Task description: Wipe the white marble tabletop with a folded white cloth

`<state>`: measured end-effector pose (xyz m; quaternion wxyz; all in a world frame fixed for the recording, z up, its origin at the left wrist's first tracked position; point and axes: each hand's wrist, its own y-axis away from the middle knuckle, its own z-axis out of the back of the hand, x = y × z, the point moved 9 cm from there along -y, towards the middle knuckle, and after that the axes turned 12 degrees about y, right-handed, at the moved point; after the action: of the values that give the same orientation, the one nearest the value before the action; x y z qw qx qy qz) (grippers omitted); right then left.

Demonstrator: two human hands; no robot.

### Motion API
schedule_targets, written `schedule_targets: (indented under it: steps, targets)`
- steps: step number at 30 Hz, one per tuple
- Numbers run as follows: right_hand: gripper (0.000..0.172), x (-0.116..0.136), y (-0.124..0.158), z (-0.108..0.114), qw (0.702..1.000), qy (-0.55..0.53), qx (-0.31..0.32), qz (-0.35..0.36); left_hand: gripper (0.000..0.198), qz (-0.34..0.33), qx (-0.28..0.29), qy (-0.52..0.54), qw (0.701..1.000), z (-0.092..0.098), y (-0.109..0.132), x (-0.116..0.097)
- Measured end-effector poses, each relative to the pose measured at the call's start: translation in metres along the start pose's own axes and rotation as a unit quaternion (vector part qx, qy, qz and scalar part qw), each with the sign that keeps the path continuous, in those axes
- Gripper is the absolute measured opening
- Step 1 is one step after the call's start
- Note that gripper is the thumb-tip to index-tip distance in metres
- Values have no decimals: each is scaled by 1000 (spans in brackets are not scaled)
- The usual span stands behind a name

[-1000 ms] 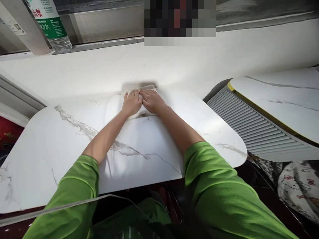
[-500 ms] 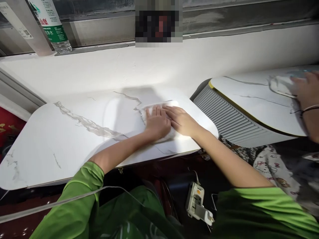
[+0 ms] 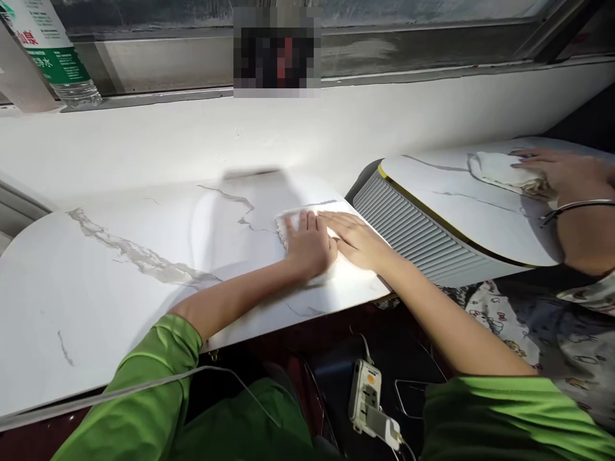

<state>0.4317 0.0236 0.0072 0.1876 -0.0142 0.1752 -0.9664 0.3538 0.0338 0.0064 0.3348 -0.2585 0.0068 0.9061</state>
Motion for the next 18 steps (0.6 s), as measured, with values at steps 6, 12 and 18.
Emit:
schedule_targets:
  steps: [6, 12, 18]
  targets:
    - [54, -42, -69, -29, 1000, 2, 1, -26, 54, 37, 19, 2, 999, 8, -70, 42]
    - [55, -74, -137, -51, 999, -6, 1, -35, 56, 46, 13, 9, 999, 19, -137, 84]
    - [56, -89, -160, -60, 999, 0, 10, -42, 53, 55, -6, 12, 998, 25, -162, 102]
